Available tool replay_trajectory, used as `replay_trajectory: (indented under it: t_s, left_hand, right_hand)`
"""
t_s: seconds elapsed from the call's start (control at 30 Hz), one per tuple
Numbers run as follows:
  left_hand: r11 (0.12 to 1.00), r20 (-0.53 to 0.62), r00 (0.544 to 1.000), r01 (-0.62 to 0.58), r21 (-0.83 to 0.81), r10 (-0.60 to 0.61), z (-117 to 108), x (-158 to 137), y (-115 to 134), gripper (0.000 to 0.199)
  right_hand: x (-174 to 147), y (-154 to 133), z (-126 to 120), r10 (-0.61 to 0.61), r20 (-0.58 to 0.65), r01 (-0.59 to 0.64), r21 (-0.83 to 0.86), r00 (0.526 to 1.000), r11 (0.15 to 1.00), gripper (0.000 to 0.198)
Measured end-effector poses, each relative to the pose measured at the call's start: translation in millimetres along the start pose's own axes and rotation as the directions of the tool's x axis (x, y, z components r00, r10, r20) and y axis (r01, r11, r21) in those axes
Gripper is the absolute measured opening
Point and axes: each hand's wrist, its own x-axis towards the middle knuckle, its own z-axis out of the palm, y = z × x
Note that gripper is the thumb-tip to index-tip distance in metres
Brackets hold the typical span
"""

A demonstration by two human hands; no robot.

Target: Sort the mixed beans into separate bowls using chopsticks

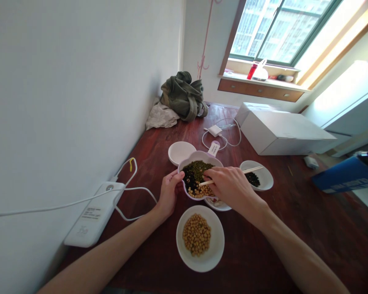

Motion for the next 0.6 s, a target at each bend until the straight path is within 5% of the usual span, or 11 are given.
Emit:
replay_trajectory:
  t_s: [0.37, 0.6]
  left_hand:
    - [1.0, -0.005, 1.0, -0.011, 0.022, 0.011, -2.8, 2.8, -3.3, 0.044]
    - [0.999, -0.046, 0.999, -0.017, 0.032, 0.018, -3.7, 3.4, -1.9, 0.04]
  right_hand:
    - [1.0, 0.8, -3.4, 0.022, -0.01, -0.021, 0.047, 1.0, 0.999, 0.017]
    - [-23.2, 26.7, -36.8, 0.118, -0.138, -0.103, 0.111, 0.983, 0.988, 0.021]
